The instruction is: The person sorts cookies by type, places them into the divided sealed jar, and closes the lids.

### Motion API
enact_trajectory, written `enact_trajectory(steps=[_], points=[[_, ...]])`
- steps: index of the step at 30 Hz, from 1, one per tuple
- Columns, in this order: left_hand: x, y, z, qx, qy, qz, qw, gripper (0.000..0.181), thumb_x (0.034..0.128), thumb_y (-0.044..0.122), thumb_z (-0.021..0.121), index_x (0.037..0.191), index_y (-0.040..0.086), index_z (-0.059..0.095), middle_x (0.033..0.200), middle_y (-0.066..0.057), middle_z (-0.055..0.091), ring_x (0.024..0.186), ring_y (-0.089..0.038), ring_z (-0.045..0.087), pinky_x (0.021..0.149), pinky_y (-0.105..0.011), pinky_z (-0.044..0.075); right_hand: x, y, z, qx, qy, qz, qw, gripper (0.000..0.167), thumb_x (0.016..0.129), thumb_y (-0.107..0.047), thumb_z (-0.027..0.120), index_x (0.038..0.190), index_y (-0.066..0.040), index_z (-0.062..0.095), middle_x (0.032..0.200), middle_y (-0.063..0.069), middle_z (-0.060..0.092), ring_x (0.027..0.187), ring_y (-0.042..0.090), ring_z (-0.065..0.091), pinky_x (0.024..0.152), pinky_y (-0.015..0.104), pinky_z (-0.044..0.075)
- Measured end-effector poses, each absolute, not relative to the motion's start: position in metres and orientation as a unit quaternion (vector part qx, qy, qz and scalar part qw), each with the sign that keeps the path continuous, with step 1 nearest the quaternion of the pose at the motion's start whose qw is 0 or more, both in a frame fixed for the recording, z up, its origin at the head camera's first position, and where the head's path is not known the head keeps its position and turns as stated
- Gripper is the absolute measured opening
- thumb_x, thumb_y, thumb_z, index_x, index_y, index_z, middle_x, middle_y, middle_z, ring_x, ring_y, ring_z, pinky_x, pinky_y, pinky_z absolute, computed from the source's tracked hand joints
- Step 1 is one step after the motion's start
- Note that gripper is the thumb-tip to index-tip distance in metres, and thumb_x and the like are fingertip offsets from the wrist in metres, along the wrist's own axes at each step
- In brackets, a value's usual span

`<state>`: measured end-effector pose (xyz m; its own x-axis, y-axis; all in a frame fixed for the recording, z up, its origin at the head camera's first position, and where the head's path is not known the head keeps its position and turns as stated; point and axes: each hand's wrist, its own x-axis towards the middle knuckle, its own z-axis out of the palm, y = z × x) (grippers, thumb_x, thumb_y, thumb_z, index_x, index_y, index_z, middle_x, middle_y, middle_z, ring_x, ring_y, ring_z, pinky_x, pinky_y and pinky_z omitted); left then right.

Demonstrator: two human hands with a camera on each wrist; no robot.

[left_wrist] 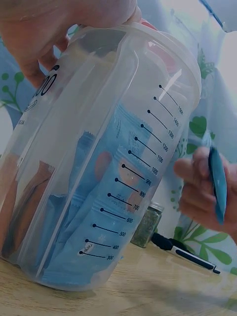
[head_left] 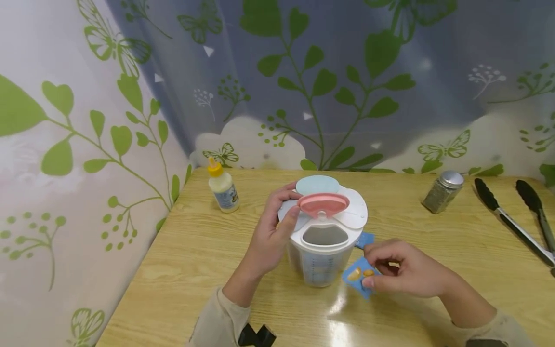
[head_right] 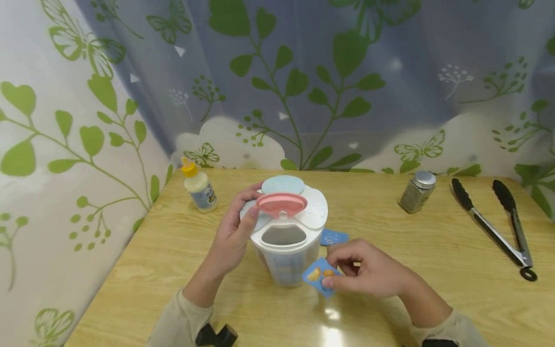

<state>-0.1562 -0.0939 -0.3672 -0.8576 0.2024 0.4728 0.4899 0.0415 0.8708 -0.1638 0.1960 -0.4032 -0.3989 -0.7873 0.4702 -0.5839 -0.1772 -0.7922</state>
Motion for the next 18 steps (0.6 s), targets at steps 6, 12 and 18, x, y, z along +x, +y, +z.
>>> enact_trajectory(steps=[6,12,18], points=[[-0.155,-0.093,-0.367,-0.235,-0.725,-0.638,0.11,0.022,0.1057,0.016,0.047,0.124,0.005,0.051,0.152,-0.008,0.041,0.145,-0.023,0.037,0.118,-0.048,0.033,-0.161,0.196,-0.389,-0.548,0.621,-0.556,0.066,0.043,0.077,0.024,0.066,0.104,-0.009,0.065,0.072,0.001,0.047,0.053,0.007,0.037,0.047,0.015,0.035],[-0.155,-0.093,-0.367,-0.237,-0.724,-0.639,0.109,0.022,0.1057,0.015,0.046,0.124,0.004,0.051,0.152,-0.011,0.04,0.145,-0.026,0.037,0.117,-0.053,0.032,-0.155,0.192,-0.374,-0.524,0.623,-0.581,0.005,0.045,0.079,0.022,0.068,0.115,-0.005,0.064,0.08,0.002,0.057,0.053,0.009,0.041,0.043,0.018,0.034],[-0.155,-0.093,-0.365,-0.231,-0.728,-0.637,0.106,0.022,0.1058,0.014,0.046,0.125,0.004,0.05,0.152,-0.009,0.04,0.146,-0.025,0.036,0.118,-0.049,0.032,-0.152,0.174,-0.351,-0.477,0.604,-0.636,-0.062,0.036,0.084,0.02,0.064,0.115,0.001,0.066,0.089,-0.002,0.068,0.056,0.01,0.05,0.04,0.021,0.038]])
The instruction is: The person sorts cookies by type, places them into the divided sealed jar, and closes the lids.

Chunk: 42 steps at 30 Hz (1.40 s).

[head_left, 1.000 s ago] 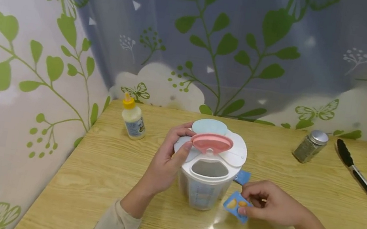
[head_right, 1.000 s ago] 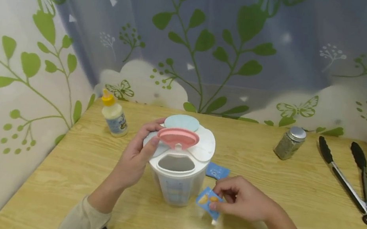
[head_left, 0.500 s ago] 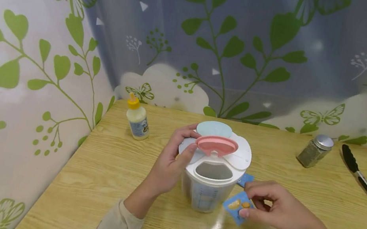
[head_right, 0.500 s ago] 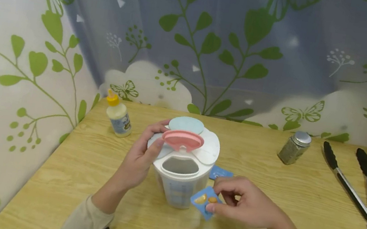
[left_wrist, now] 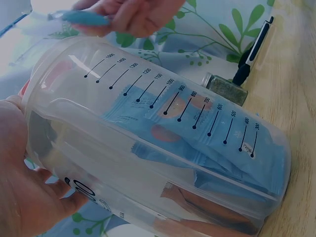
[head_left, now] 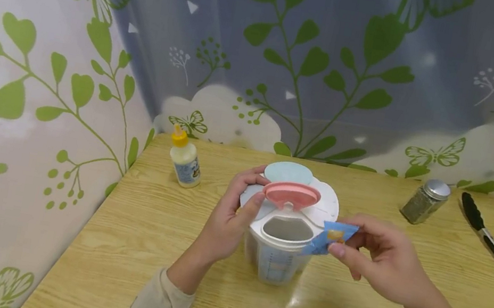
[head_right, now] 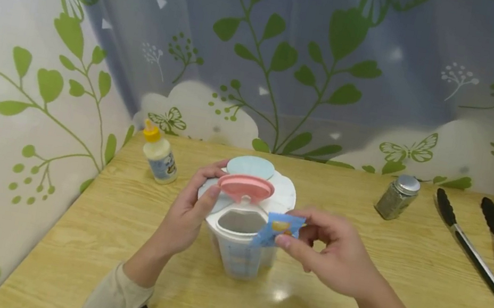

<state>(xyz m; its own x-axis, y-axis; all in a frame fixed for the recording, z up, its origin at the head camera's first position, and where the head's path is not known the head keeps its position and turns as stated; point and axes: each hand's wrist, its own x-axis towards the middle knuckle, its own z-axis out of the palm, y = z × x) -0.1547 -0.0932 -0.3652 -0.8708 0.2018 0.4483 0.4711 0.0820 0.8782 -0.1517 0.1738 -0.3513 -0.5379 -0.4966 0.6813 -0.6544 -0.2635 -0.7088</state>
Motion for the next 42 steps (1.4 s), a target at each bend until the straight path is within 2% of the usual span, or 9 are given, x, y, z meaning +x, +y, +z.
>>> enact_trajectory(steps=[6,9,16,20,23,31,37,42], points=[[-0.154,-0.093,-0.365,-0.233,-0.726,-0.639,0.105,0.023,0.1055,0.013,0.046,0.126,0.004,0.05,0.153,-0.01,0.039,0.146,-0.026,0.036,0.118,-0.049,0.033,-0.148,0.157,-0.33,0.398,-0.656,0.634,0.095,0.035,0.084,0.021,0.063,0.11,-0.003,0.07,0.081,-0.009,0.068,0.046,0.009,0.047,0.037,0.021,0.037],[-0.154,-0.093,-0.365,-0.233,-0.726,-0.638,0.105,0.023,0.1056,0.013,0.046,0.126,0.004,0.05,0.154,-0.01,0.039,0.146,-0.026,0.036,0.118,-0.049,0.033,-0.147,0.15,-0.324,0.375,-0.675,0.628,0.098,0.031,0.085,0.017,0.066,0.108,-0.003,0.07,0.08,-0.007,0.069,0.043,0.009,0.046,0.036,0.021,0.037],[-0.155,-0.093,-0.364,-0.233,-0.726,-0.639,0.107,0.022,0.1059,0.015,0.046,0.125,0.004,0.05,0.153,-0.009,0.04,0.146,-0.024,0.037,0.117,-0.046,0.034,-0.143,0.141,-0.314,0.332,-0.732,0.594,0.042,0.024,0.088,0.007,0.069,0.108,-0.008,0.071,0.077,-0.004,0.068,0.04,0.01,0.045,0.035,0.025,0.038],[-0.155,-0.093,-0.364,-0.232,-0.725,-0.64,0.106,0.022,0.1058,0.014,0.046,0.125,0.004,0.05,0.152,-0.009,0.04,0.145,-0.024,0.037,0.117,-0.047,0.034,-0.143,0.142,-0.312,0.321,-0.759,0.566,0.019,0.023,0.091,0.001,0.069,0.11,-0.011,0.072,0.086,-0.005,0.073,0.038,0.01,0.042,0.036,0.026,0.04],[-0.155,-0.093,-0.364,-0.23,-0.726,-0.64,0.106,0.022,0.1057,0.014,0.046,0.125,0.005,0.05,0.153,-0.009,0.04,0.146,-0.025,0.036,0.118,-0.048,0.033,-0.143,0.145,-0.313,0.321,-0.76,0.564,0.017,0.024,0.091,0.002,0.068,0.111,-0.012,0.072,0.1,-0.007,0.075,0.037,0.01,0.039,0.036,0.025,0.039],[-0.155,-0.093,-0.365,-0.229,-0.727,-0.639,0.105,0.022,0.1056,0.014,0.046,0.125,0.005,0.051,0.153,-0.009,0.04,0.146,-0.024,0.036,0.119,-0.048,0.031,-0.142,0.163,-0.324,0.311,-0.748,0.586,0.037,0.024,0.089,0.008,0.067,0.109,-0.006,0.072,0.102,-0.008,0.074,0.04,0.013,0.043,0.036,0.026,0.038],[-0.156,-0.093,-0.366,-0.227,-0.731,-0.635,0.105,0.022,0.1057,0.015,0.046,0.125,0.005,0.051,0.152,-0.008,0.041,0.146,-0.024,0.037,0.119,-0.047,0.031,-0.148,0.184,-0.337,0.295,-0.71,0.638,0.041,0.026,0.088,0.015,0.064,0.108,0.0,0.069,0.104,-0.004,0.075,0.043,0.016,0.042,0.038,0.032,0.033],[-0.156,-0.093,-0.367,-0.226,-0.73,-0.636,0.106,0.022,0.1057,0.015,0.046,0.125,0.006,0.051,0.153,-0.008,0.041,0.146,-0.024,0.036,0.119,-0.047,0.031,-0.154,0.201,-0.347,0.277,-0.687,0.671,0.037,0.029,0.089,0.018,0.06,0.108,-0.001,0.068,0.104,-0.003,0.076,0.044,0.018,0.039,0.04,0.034,0.032]])
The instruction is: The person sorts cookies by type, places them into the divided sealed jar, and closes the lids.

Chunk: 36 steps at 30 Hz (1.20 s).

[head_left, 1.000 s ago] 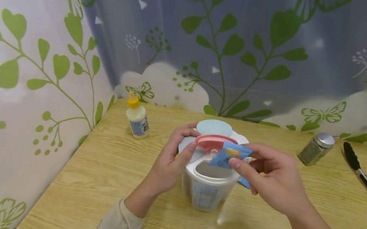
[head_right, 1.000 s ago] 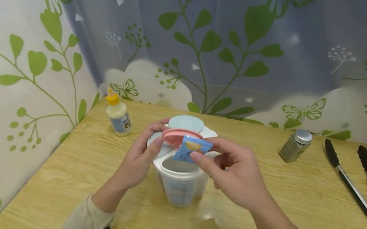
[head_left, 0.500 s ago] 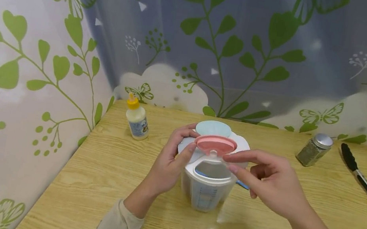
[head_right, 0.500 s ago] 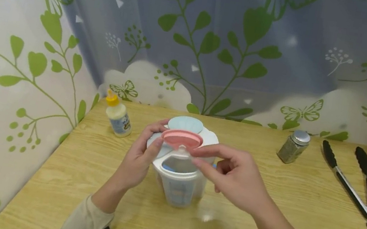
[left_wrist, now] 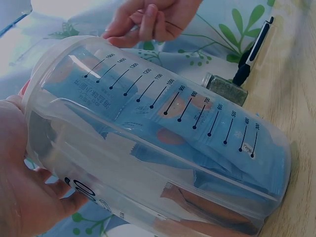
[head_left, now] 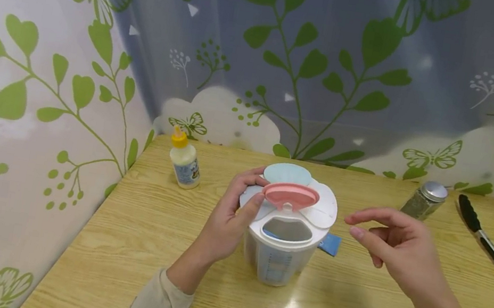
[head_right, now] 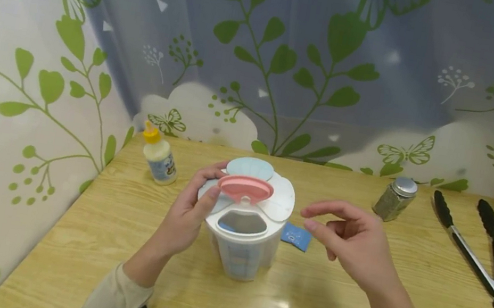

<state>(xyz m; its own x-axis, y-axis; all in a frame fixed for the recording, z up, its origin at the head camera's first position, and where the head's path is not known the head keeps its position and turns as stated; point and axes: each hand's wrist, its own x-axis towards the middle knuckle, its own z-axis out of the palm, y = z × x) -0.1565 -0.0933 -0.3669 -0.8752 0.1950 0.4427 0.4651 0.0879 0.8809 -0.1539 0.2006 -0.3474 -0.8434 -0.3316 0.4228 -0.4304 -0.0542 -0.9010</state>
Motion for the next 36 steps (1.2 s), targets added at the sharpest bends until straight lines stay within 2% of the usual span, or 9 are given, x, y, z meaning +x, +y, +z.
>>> enact_trajectory(steps=[4,9,11,16,19,24,27,31,36], points=[[-0.157,-0.093,-0.368,-0.228,-0.725,-0.641,0.107,0.022,0.1055,0.015,0.047,0.125,0.006,0.051,0.153,-0.009,0.04,0.146,-0.025,0.036,0.119,-0.053,0.03,-0.16,0.21,-0.354,0.257,-0.698,0.668,0.031,0.025,0.09,0.015,0.06,0.109,0.001,0.067,0.104,-0.004,0.076,0.044,0.02,0.036,0.043,0.034,0.034],[-0.157,-0.093,-0.367,-0.229,-0.725,-0.641,0.107,0.022,0.1055,0.015,0.047,0.125,0.006,0.051,0.153,-0.009,0.04,0.146,-0.025,0.036,0.119,-0.05,0.031,-0.171,0.216,-0.367,0.225,-0.724,0.652,0.013,0.021,0.092,0.008,0.064,0.112,0.002,0.066,0.105,-0.005,0.076,0.045,0.022,0.035,0.044,0.035,0.033],[-0.157,-0.093,-0.366,-0.228,-0.727,-0.639,0.107,0.022,0.1055,0.014,0.046,0.125,0.006,0.051,0.153,-0.009,0.04,0.145,-0.025,0.037,0.119,-0.049,0.032,-0.176,0.218,-0.374,0.215,-0.74,0.637,-0.001,0.022,0.092,0.005,0.065,0.114,0.001,0.066,0.106,-0.006,0.075,0.045,0.021,0.035,0.044,0.035,0.034],[-0.156,-0.092,-0.367,-0.229,-0.722,-0.645,0.103,0.022,0.1054,0.014,0.046,0.125,0.005,0.051,0.152,-0.009,0.04,0.145,-0.026,0.036,0.118,-0.055,0.03,-0.186,0.223,-0.393,0.203,-0.785,0.583,-0.047,0.026,0.093,-0.006,0.069,0.119,-0.003,0.066,0.11,-0.012,0.073,0.044,0.016,0.038,0.044,0.035,0.037],[-0.156,-0.092,-0.368,-0.226,-0.721,-0.647,0.1,0.022,0.1053,0.015,0.047,0.125,0.006,0.051,0.153,-0.009,0.04,0.145,-0.026,0.036,0.118,-0.055,0.03,-0.192,0.225,-0.406,0.201,-0.797,0.566,-0.066,0.028,0.093,-0.012,0.071,0.12,-0.005,0.067,0.111,-0.011,0.072,0.043,0.015,0.035,0.042,0.033,0.037],[-0.155,-0.093,-0.37,-0.22,-0.726,-0.644,0.096,0.023,0.1054,0.016,0.047,0.126,0.006,0.051,0.153,-0.008,0.039,0.146,-0.025,0.036,0.118,-0.049,0.032,-0.2,0.224,-0.429,0.197,-0.797,0.564,-0.086,0.032,0.091,-0.013,0.073,0.122,-0.006,0.066,0.112,-0.006,0.073,0.043,0.012,0.031,0.04,0.031,0.033],[-0.155,-0.094,-0.369,-0.22,-0.727,-0.643,0.099,0.023,0.1057,0.016,0.047,0.126,0.006,0.051,0.154,-0.008,0.039,0.146,-0.025,0.035,0.118,-0.048,0.032,-0.203,0.22,-0.441,0.185,-0.803,0.557,-0.104,0.034,0.09,-0.015,0.074,0.122,-0.006,0.066,0.114,-0.003,0.072,0.043,0.007,0.034,0.04,0.027,0.034],[-0.155,-0.094,-0.368,-0.226,-0.725,-0.642,0.104,0.023,0.1057,0.015,0.047,0.126,0.006,0.05,0.154,-0.009,0.039,0.147,-0.025,0.035,0.118,-0.048,0.032,-0.206,0.214,-0.452,0.166,-0.815,0.541,-0.125,0.037,0.089,-0.016,0.076,0.122,-0.005,0.065,0.118,0.012,0.068,0.045,0.005,0.043,0.044,0.024,0.041],[-0.155,-0.093,-0.367,-0.232,-0.723,-0.643,0.102,0.022,0.1058,0.015,0.046,0.126,0.006,0.05,0.154,-0.009,0.038,0.147,-0.026,0.035,0.118,-0.053,0.031,-0.206,0.214,-0.456,0.159,-0.834,0.518,-0.102,0.039,0.086,-0.013,0.078,0.121,-0.001,0.065,0.118,0.023,0.065,0.048,0.004,0.043,0.047,0.023,0.042]])
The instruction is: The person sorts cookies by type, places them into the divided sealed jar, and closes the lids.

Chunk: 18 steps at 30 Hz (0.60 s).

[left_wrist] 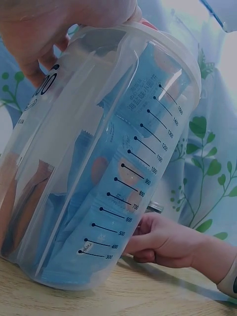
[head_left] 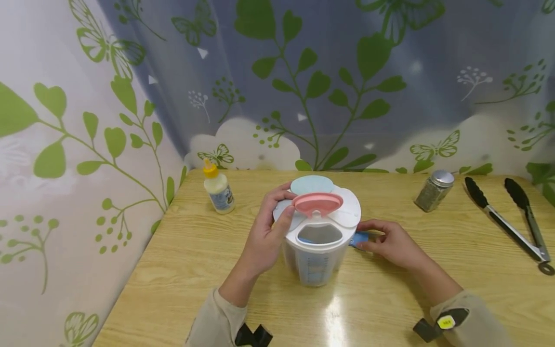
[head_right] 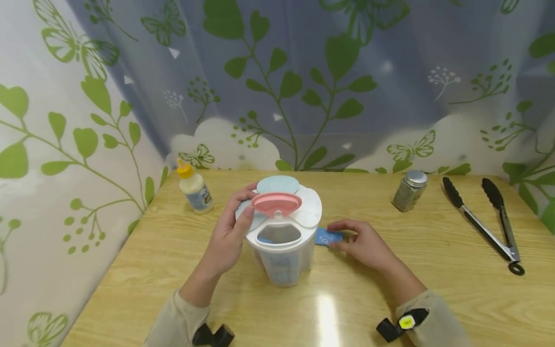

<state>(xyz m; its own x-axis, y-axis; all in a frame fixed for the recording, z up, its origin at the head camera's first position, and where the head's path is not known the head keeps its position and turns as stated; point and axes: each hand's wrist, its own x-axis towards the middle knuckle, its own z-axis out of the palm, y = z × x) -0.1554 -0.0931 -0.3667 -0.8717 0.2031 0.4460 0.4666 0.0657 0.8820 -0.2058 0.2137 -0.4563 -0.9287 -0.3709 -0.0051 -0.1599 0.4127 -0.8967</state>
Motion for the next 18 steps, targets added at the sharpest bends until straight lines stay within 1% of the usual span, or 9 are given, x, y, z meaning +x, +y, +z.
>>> enact_trajectory(steps=[3,5,7,8,10,11,13,16,18], points=[[-0.1552,-0.093,-0.3662,-0.229,-0.723,-0.643,0.104,0.022,0.1057,0.015,0.046,0.126,0.006,0.05,0.154,-0.009,0.039,0.146,-0.027,0.035,0.118,-0.055,0.031,-0.2056,0.2141,-0.456,-0.162,0.85,-0.495,0.082,0.04,0.085,-0.012,0.079,0.121,0.0,0.066,0.12,0.023,0.066,0.056,0.005,0.043,0.05,0.022,0.04],[-0.1552,-0.0932,-0.3661,-0.228,-0.724,-0.643,0.105,0.022,0.1055,0.015,0.047,0.125,0.005,0.051,0.154,-0.009,0.04,0.146,-0.026,0.036,0.118,-0.055,0.031,-0.2056,0.2141,-0.4553,-0.162,0.862,-0.475,0.071,0.041,0.085,-0.013,0.079,0.122,-0.002,0.067,0.123,0.02,0.066,0.071,0.007,0.052,0.057,0.021,0.042],[-0.1553,-0.0932,-0.3659,-0.228,-0.723,-0.643,0.107,0.022,0.1054,0.015,0.047,0.125,0.005,0.051,0.153,-0.01,0.04,0.146,-0.026,0.036,0.118,-0.056,0.031,-0.2058,0.2142,-0.4548,-0.16,0.872,-0.459,0.065,0.042,0.085,-0.015,0.08,0.122,-0.003,0.067,0.125,0.018,0.067,0.092,0.013,0.06,0.068,0.02,0.047],[-0.1553,-0.0932,-0.3659,-0.229,-0.723,-0.644,0.106,0.023,0.1054,0.015,0.047,0.125,0.005,0.051,0.153,-0.01,0.04,0.146,-0.026,0.036,0.118,-0.056,0.031,-0.2059,0.2144,-0.4546,-0.162,0.874,-0.454,0.063,0.043,0.085,-0.015,0.08,0.123,-0.002,0.066,0.125,0.018,0.067,0.102,0.017,0.061,0.074,0.021,0.048],[-0.1554,-0.093,-0.3658,-0.231,-0.722,-0.643,0.107,0.023,0.1054,0.015,0.047,0.125,0.005,0.051,0.154,-0.01,0.039,0.146,-0.027,0.036,0.118,-0.055,0.031,-0.2061,0.215,-0.4544,-0.166,0.875,-0.449,0.067,0.045,0.084,-0.016,0.081,0.124,0.0,0.065,0.124,0.018,0.067,0.114,0.026,0.06,0.083,0.024,0.05],[-0.1554,-0.0929,-0.3657,-0.231,-0.723,-0.642,0.106,0.023,0.1053,0.015,0.047,0.125,0.005,0.051,0.154,-0.01,0.039,0.146,-0.026,0.036,0.118,-0.054,0.031,-0.2064,0.2156,-0.4544,-0.169,0.874,-0.45,0.073,0.047,0.084,-0.015,0.081,0.124,0.002,0.065,0.122,0.019,0.068,0.113,0.028,0.061,0.085,0.025,0.051],[-0.1553,-0.0927,-0.3658,-0.232,-0.723,-0.642,0.106,0.022,0.1051,0.014,0.047,0.125,0.005,0.051,0.154,-0.009,0.039,0.146,-0.026,0.036,0.118,-0.052,0.032,-0.207,0.2174,-0.4542,-0.174,0.868,-0.456,0.09,0.049,0.084,-0.014,0.081,0.125,0.006,0.063,0.118,0.021,0.068,0.108,0.027,0.063,0.084,0.025,0.052],[-0.1553,-0.0923,-0.366,-0.232,-0.723,-0.642,0.108,0.022,0.1048,0.013,0.047,0.125,0.005,0.051,0.153,-0.01,0.039,0.146,-0.026,0.036,0.118,-0.05,0.032,-0.2082,0.2207,-0.4535,-0.171,0.865,-0.457,0.114,0.047,0.086,-0.013,0.079,0.123,0.01,0.062,0.11,0.019,0.069,0.095,0.018,0.063,0.077,0.022,0.052],[-0.1552,-0.0921,-0.3661,-0.232,-0.723,-0.642,0.109,0.022,0.1047,0.013,0.048,0.125,0.005,0.051,0.153,-0.009,0.04,0.146,-0.025,0.036,0.118,-0.049,0.032,-0.2085,0.2225,-0.4529,-0.166,0.865,-0.458,0.124,0.041,0.087,-0.013,0.077,0.119,0.009,0.063,0.106,0.017,0.069,0.089,0.012,0.061,0.073,0.021,0.051]])
